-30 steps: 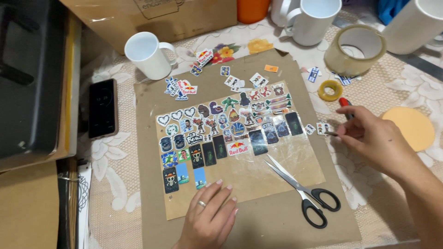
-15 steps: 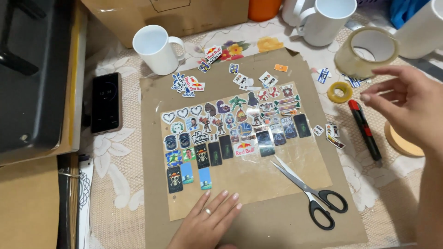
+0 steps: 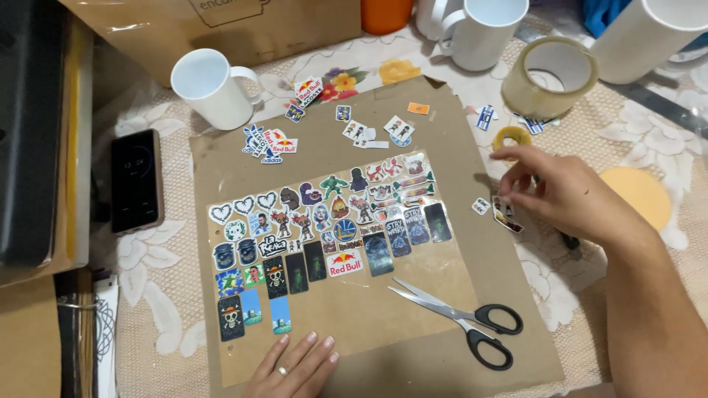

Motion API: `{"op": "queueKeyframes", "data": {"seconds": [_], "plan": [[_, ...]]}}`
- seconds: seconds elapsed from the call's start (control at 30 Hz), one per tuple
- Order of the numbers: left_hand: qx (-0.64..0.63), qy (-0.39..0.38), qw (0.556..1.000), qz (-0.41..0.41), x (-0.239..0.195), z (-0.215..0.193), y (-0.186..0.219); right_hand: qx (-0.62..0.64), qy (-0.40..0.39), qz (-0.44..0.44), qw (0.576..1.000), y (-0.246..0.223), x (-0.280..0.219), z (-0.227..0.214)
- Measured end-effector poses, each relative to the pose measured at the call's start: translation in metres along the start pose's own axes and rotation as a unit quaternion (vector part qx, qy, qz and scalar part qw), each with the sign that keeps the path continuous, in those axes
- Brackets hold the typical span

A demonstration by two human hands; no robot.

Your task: Peeling, cutting, and arranging various small stickers onto a transparent sheet at a workspace.

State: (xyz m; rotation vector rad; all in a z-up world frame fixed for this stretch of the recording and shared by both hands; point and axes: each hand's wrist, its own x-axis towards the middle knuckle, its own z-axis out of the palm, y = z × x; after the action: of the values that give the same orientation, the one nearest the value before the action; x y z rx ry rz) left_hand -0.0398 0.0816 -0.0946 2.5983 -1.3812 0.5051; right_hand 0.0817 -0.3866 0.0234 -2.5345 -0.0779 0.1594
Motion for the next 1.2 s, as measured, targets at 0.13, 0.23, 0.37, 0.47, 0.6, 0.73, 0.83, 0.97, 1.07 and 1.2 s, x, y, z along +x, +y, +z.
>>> {"op": "queueKeyframes", "data": {"seconds": [0.13, 0.23, 0.37, 0.47, 0.6, 0.73, 0.83, 0.97, 1.07, 1.2], "plan": [[-0.018, -0.029, 0.999, -0.011, -0.004, 0.006, 0.0, -0.017, -0.075, 0.084, 0.994, -0.001, -0.007, -0.008], [0.004, -0.004, 1.0, -0.004, 0.001, 0.007, 0.001, -0.056, -0.048, 0.07, 0.995, -0.002, -0.009, -0.013], [-0.011, -0.001, 1.0, -0.018, 0.009, 0.008, 0.001, -0.098, -0.039, 0.13, 0.986, 0.001, -0.008, -0.016], [-0.047, -0.006, 0.999, 0.005, 0.017, 0.004, -0.013, -0.087, 0.09, 0.147, 0.981, -0.005, -0.009, -0.02], [-0.163, -0.026, 0.985, 0.038, 0.074, -0.042, -0.049, -0.082, 0.243, 0.101, 0.961, 0.035, -0.003, -0.004], [-0.206, -0.006, 0.976, -0.063, 0.151, -0.059, -0.108, -0.083, 0.238, 0.089, 0.963, 0.027, 0.002, 0.012], [-0.175, -0.002, 0.982, -0.063, 0.204, -0.025, -0.156, -0.136, 0.242, 0.065, 0.959, 0.035, 0.004, 0.027], [-0.065, -0.021, 0.997, 0.029, 0.281, 0.029, -0.173, -0.179, 0.237, 0.066, 0.953, 0.034, 0.004, 0.035], [0.023, -0.069, 0.99, 0.119, 0.311, 0.065, -0.172, -0.194, 0.234, 0.072, 0.95, 0.035, 0.004, 0.034], [0.137, -0.165, 0.955, 0.206, 0.323, 0.081, -0.16, -0.211, 0.236, 0.074, 0.946, 0.033, 0.001, 0.031]]}}
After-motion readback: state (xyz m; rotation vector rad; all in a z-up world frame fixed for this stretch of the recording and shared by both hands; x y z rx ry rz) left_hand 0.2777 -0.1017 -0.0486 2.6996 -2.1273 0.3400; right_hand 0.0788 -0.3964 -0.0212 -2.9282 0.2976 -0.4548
